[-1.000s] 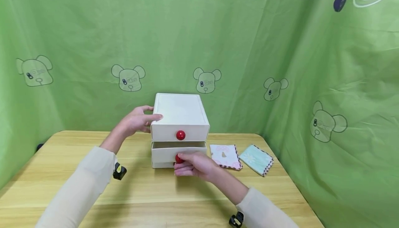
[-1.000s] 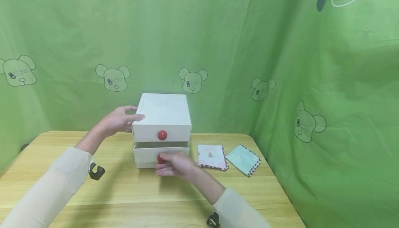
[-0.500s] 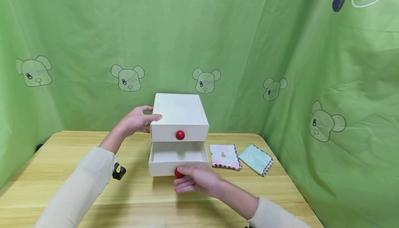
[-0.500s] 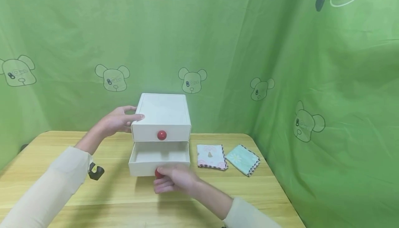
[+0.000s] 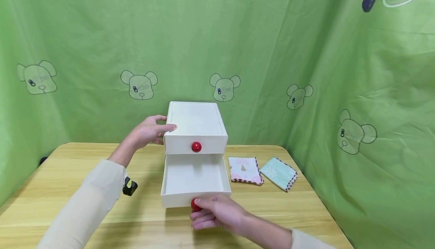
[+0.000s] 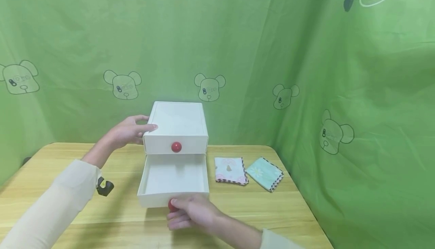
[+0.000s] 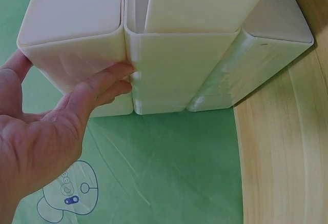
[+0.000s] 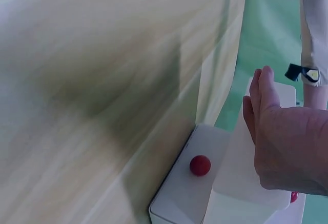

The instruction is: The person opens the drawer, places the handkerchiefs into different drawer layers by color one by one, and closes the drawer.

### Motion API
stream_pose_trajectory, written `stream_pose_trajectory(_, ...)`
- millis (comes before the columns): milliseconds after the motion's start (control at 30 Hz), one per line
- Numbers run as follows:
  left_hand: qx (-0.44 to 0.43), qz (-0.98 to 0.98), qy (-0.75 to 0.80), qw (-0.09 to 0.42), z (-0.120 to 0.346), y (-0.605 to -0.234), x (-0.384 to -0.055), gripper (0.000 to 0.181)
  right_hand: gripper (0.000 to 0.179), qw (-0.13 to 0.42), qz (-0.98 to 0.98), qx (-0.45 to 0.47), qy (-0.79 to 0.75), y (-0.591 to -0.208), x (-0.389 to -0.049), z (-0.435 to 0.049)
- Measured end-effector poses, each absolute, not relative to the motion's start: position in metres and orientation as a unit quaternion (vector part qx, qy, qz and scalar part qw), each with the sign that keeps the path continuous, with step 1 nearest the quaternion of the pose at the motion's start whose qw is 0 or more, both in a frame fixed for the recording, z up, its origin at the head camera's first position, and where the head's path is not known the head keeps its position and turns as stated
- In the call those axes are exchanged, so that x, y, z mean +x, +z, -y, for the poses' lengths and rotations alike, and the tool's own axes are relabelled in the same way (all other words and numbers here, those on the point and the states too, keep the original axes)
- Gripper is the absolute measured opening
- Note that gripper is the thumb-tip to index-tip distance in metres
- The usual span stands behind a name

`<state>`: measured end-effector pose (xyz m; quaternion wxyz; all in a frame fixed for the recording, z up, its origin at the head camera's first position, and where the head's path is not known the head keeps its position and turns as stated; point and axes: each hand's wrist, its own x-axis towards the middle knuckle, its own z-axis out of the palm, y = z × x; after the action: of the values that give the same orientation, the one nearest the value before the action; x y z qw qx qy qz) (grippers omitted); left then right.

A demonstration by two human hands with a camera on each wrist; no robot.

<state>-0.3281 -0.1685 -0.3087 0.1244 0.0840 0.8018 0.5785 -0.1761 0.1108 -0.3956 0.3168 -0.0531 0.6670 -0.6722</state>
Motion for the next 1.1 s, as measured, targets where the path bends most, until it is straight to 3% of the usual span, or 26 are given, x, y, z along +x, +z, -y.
stream_pose_trajectory(700,0.081,-0.806,0.572,0.13,0.169,-0.308,-0.328,0.09,0.038,0.33,-0.656,-0.044,-0.678,-0.402,-0.153,-0.115)
stream_pose_trajectory(1100,0.073,-0.805,0.575,0.127,0.17,-0.312,-0.332,0.09,0.045,0.392,-0.755,-0.178,-0.495,-0.364,-0.172,-0.142)
